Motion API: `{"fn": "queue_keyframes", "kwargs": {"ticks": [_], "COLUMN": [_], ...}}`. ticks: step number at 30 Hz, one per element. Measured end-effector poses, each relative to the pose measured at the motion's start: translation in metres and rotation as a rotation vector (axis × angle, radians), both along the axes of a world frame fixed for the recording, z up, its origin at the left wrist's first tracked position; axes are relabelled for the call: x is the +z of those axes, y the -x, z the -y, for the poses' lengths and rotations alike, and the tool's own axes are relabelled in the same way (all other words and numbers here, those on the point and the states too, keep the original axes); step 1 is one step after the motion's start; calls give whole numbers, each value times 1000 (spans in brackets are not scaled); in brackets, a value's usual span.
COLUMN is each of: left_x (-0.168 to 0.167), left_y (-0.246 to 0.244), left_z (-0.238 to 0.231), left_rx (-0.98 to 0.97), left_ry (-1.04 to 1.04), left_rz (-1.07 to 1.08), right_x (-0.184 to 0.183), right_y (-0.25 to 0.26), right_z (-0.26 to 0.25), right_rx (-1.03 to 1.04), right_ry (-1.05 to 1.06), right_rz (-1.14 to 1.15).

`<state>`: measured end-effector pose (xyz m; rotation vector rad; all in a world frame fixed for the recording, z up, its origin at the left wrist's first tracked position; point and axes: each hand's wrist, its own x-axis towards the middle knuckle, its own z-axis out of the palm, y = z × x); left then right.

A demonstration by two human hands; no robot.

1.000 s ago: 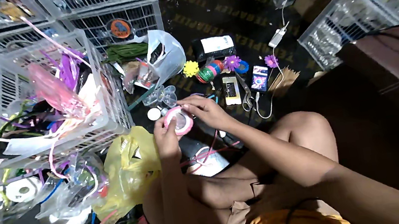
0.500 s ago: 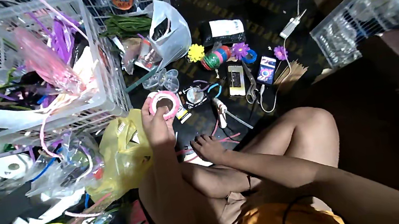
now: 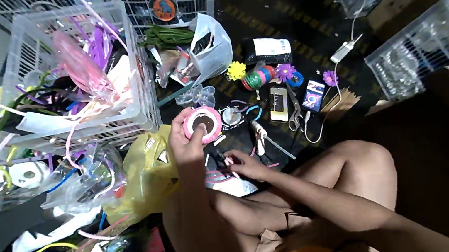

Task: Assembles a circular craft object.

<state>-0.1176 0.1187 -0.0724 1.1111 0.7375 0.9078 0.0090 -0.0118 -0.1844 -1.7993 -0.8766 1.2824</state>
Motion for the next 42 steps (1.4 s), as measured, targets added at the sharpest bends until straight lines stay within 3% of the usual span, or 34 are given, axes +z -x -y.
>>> {"fn": "queue_keyframes", "kwargs": {"ticks": [3, 6, 8, 13, 18, 21, 30, 35, 42], "left_x": [-2, -3, 1, 9, 10, 6, 3, 1, 4], "left_y": [-4, -5, -4, -9, -17, -21, -22, -27, -30], "left_z": [4, 12, 16, 23, 36, 43, 38, 43, 51], "left_rx": [-53, -125, -167, -204, -175, -129, -122, -237, -101], "left_ry": [-109, -206, -248, -332, -468, -558, -366, -300, -397], "left_rz": [-75, -128, -159, -231, -316, -324, -257, -236, -328], "right_x": [31, 65, 91, 140, 155, 151, 129, 126, 131], "right_y": [-17, -38, -48, -74, -66, -51, -44, -42, -39], "right_z": [7, 23, 31, 39, 29, 18, -2, -3, 2], "right_rx": [-233, -250, -260, -100, -59, -64, -174, -232, -285], "right_ry": [-26, -93, -133, -182, -307, -369, -384, -408, -440], "right_rz": [-623, -840, -716, -142, 388, 564, 418, 301, -1]}}
